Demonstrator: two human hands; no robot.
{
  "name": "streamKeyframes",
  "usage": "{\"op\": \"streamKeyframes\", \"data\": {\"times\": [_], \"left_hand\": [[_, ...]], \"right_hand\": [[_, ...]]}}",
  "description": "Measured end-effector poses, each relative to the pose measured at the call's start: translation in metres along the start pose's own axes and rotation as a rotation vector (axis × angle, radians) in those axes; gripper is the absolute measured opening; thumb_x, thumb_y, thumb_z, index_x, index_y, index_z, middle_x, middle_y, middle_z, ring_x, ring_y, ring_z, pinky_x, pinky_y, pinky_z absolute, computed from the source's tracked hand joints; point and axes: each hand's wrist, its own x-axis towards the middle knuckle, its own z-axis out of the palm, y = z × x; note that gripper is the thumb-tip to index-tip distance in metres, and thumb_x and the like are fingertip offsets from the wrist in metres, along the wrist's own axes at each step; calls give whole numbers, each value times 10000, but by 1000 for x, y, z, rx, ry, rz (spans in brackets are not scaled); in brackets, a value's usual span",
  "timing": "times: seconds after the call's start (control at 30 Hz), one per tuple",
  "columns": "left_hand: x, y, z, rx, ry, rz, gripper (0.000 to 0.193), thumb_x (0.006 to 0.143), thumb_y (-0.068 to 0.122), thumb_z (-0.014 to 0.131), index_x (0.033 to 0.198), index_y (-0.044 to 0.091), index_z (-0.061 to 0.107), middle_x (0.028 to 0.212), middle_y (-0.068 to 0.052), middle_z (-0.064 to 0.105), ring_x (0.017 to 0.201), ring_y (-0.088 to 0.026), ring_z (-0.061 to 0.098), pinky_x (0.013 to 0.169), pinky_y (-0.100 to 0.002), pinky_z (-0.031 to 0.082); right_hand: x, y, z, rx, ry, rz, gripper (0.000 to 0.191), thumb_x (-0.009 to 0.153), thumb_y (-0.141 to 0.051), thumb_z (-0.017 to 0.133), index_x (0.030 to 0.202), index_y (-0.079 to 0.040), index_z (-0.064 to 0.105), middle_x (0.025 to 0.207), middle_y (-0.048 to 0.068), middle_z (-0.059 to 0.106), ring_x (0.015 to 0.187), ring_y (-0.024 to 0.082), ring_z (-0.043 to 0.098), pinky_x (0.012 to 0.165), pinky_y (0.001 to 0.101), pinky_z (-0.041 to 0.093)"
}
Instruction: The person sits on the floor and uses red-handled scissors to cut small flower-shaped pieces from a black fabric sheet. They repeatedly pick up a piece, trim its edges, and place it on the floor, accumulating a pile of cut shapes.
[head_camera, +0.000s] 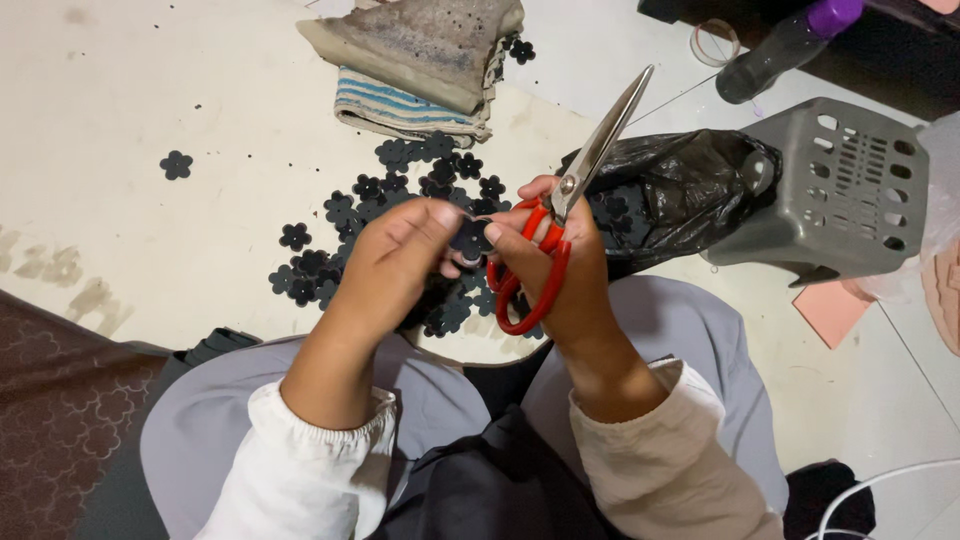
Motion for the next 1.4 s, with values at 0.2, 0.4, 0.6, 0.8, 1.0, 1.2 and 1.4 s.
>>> {"op": "streamKeyframes", "data": {"times": [0.2,0.4,0.6,0.8,1.0,1.2,1.4], "left_hand": [[-5,6,3,78,22,109,82,995,71,662,1057,22,640,840,-4,687,760,-61,667,664,-205,529],[-5,9,2,88,82,107,79,993,69,659,1047,12,663,848,-40,736,750,-74,690,654,-210,536],[-10,8,4,111,11,76,68,981,56,657,1027,5,660,899,-32,740,791,-70,709,679,-206,552],[-7,7,7,46,17,77,152,949,7,691,1098,-3,662,924,-26,721,795,-52,660,700,-197,541],[-15,19,11,185,74,246,158,931,-25,682,1079,26,698,995,-21,743,893,-76,675,800,-209,548],[-20,35,12,972,196,853,153,794,19,799,910,105,745,1059,-58,717,967,-259,695,865,-367,533],[-21,38,13,1039,165,965,173,800,39,860,899,97,731,996,-56,708,942,-256,684,827,-369,491]], "right_hand": [[1,-3,-2,35,56,64,458,907,-100,730,1264,7,463,854,99,670,682,133,662,597,263,561],[3,-7,-4,38,113,76,437,972,-193,698,1292,5,475,889,112,663,692,132,645,588,254,535],[2,-4,0,-11,-42,-17,468,871,-117,750,1199,-59,421,976,90,694,758,92,633,645,229,518],[11,1,-5,44,186,5,291,991,-195,668,1166,-41,494,818,72,646,681,125,628,630,257,541],[5,-3,-11,16,-17,127,286,1024,-243,659,1134,-6,543,812,77,659,692,141,647,641,273,545],[4,-7,-5,175,-42,175,457,884,-125,753,1209,-3,456,842,94,662,750,155,652,662,281,509],[-2,-9,-6,39,-14,23,468,884,-96,736,1237,4,445,875,71,644,817,150,665,759,295,570]]}}
